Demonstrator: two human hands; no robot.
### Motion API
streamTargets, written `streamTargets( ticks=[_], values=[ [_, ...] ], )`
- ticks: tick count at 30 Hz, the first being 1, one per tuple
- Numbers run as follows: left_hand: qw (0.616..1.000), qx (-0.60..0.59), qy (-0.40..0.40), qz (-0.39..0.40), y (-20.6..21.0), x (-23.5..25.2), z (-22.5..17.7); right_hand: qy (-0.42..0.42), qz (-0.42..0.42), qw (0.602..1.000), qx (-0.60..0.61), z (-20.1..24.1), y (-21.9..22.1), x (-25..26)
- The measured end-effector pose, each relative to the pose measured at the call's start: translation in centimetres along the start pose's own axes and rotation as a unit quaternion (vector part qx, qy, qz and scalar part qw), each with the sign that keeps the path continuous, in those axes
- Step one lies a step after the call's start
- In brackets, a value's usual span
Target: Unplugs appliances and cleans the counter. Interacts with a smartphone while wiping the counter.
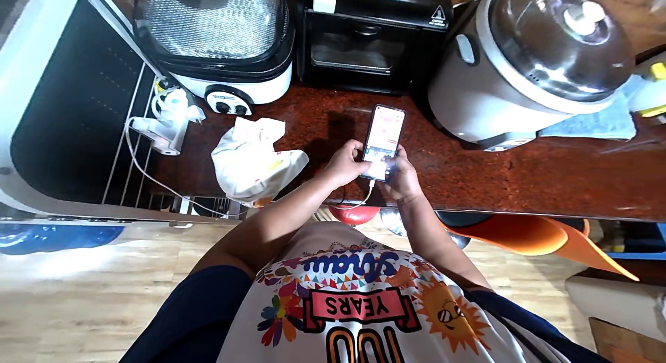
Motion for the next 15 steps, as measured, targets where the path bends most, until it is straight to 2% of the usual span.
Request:
streamTargets(
  ticks=[8,15],
  values=[
    [1.000,-0.015,0.003,0.007,0.15,-0.04,0.03,0.009,-0.027,1.000,-0.012,0.11,-0.09,-0.09],
    [1.000,-0.014,-0.012,0.004,-0.07,-0.06,-0.13,0.007,-0.012,1.000,-0.001,0.02,-0.07,0.12]
  ],
)
Point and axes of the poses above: each hand's wrist, its own x-axis towards the middle knuckle, its own y-axis out of the palm, z = x × y, the point moved 6 cm from there along x, towards the middle knuckle
